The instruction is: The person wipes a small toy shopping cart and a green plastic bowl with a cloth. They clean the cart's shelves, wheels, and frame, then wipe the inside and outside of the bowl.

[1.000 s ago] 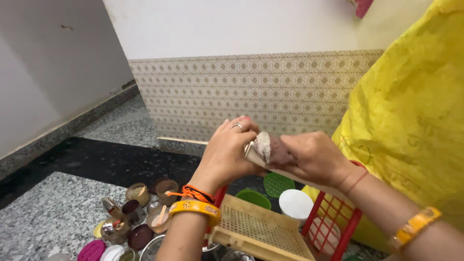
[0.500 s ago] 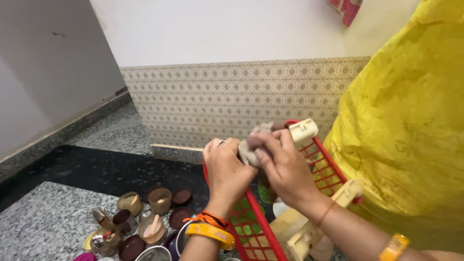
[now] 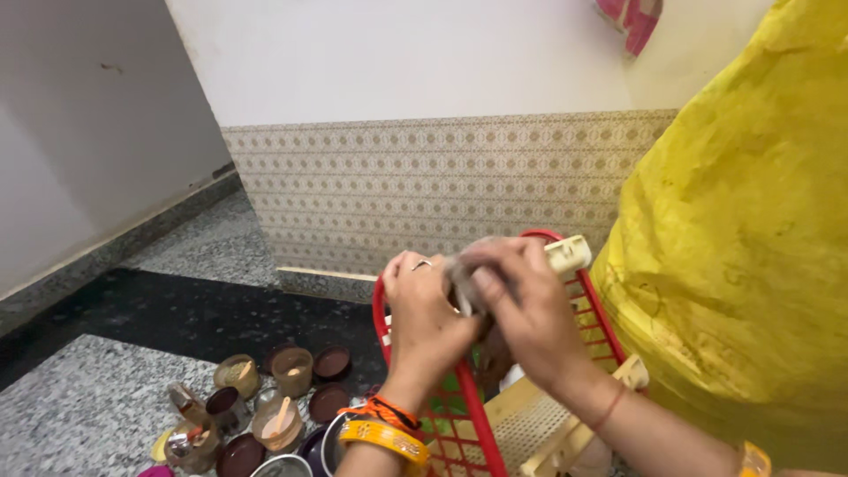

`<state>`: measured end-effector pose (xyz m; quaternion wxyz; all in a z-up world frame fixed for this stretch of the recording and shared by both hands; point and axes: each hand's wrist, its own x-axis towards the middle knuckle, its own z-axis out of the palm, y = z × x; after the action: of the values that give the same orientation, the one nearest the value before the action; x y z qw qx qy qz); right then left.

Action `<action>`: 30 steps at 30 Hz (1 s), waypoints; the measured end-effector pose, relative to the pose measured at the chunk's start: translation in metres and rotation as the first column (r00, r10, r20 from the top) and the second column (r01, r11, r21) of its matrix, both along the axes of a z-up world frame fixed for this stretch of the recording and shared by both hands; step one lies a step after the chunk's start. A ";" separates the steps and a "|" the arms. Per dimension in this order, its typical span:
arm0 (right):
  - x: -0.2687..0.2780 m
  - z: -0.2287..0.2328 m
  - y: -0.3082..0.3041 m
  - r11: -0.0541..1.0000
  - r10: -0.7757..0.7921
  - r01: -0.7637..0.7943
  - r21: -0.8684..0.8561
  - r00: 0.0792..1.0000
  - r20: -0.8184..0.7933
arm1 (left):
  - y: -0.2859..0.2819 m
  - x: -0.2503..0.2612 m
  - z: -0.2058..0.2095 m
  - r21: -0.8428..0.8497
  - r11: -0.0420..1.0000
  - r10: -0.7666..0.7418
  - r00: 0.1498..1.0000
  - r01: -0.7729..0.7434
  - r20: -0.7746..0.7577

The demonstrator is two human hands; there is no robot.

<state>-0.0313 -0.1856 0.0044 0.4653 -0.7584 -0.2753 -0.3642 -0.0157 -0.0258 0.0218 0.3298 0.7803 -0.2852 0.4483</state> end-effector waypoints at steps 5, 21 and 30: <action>0.001 0.010 -0.007 0.987 -0.064 0.067 -0.146 0.998 0.029 | -0.002 0.001 -0.009 -0.052 0.999 0.015 1.000 -0.016 -0.025; -0.028 0.020 0.030 0.914 -0.331 0.347 -0.212 0.938 0.105 | -0.005 0.004 -0.024 -0.081 0.996 0.025 0.997 -0.031 -0.076; 0.063 0.005 -0.070 0.623 -0.781 0.748 -0.228 0.578 -0.238 | -0.002 -0.020 0.008 0.087 0.986 -0.143 0.990 0.141 0.012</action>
<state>0.0321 -0.2556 0.0099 0.2603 -0.8729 0.1382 -0.3888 -0.0354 -0.0281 0.0296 0.3244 0.7674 -0.3621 0.4180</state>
